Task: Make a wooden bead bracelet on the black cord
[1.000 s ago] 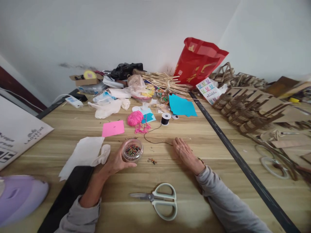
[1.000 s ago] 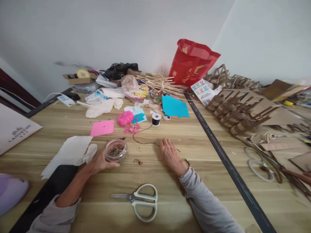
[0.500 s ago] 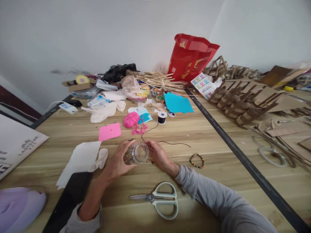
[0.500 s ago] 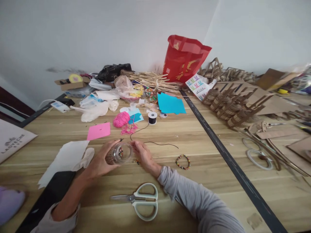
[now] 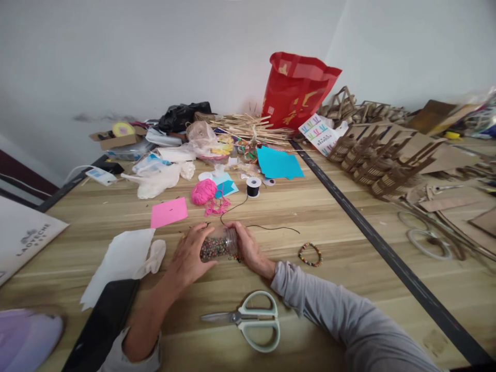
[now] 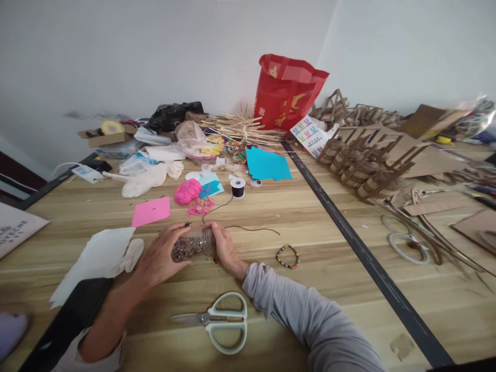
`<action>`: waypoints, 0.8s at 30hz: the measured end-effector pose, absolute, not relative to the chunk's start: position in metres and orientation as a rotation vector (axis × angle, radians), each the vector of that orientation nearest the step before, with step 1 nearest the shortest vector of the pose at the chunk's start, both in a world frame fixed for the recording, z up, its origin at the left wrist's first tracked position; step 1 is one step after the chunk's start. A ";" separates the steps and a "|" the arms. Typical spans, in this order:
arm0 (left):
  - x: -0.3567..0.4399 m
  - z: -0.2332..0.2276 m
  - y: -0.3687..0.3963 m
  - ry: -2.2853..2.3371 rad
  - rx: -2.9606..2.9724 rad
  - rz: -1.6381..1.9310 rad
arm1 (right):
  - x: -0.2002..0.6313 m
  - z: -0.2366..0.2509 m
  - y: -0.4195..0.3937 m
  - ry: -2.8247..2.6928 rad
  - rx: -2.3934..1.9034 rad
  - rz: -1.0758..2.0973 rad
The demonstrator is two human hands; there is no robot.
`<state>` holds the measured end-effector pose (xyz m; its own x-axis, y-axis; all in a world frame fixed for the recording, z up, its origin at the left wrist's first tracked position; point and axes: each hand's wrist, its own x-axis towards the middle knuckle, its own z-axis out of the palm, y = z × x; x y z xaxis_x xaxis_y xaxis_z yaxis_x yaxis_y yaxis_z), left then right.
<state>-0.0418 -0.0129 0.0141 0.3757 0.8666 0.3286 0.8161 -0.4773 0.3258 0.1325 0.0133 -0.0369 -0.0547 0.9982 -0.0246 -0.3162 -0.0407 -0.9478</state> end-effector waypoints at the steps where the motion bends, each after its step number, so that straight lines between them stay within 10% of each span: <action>1: -0.043 0.012 -0.013 1.529 2.510 0.733 | 0.133 -0.037 0.012 -1.028 -0.977 1.364; 24: -0.060 -0.010 -0.010 1.426 1.808 0.853 | 0.136 -0.032 0.009 -1.179 -1.022 1.288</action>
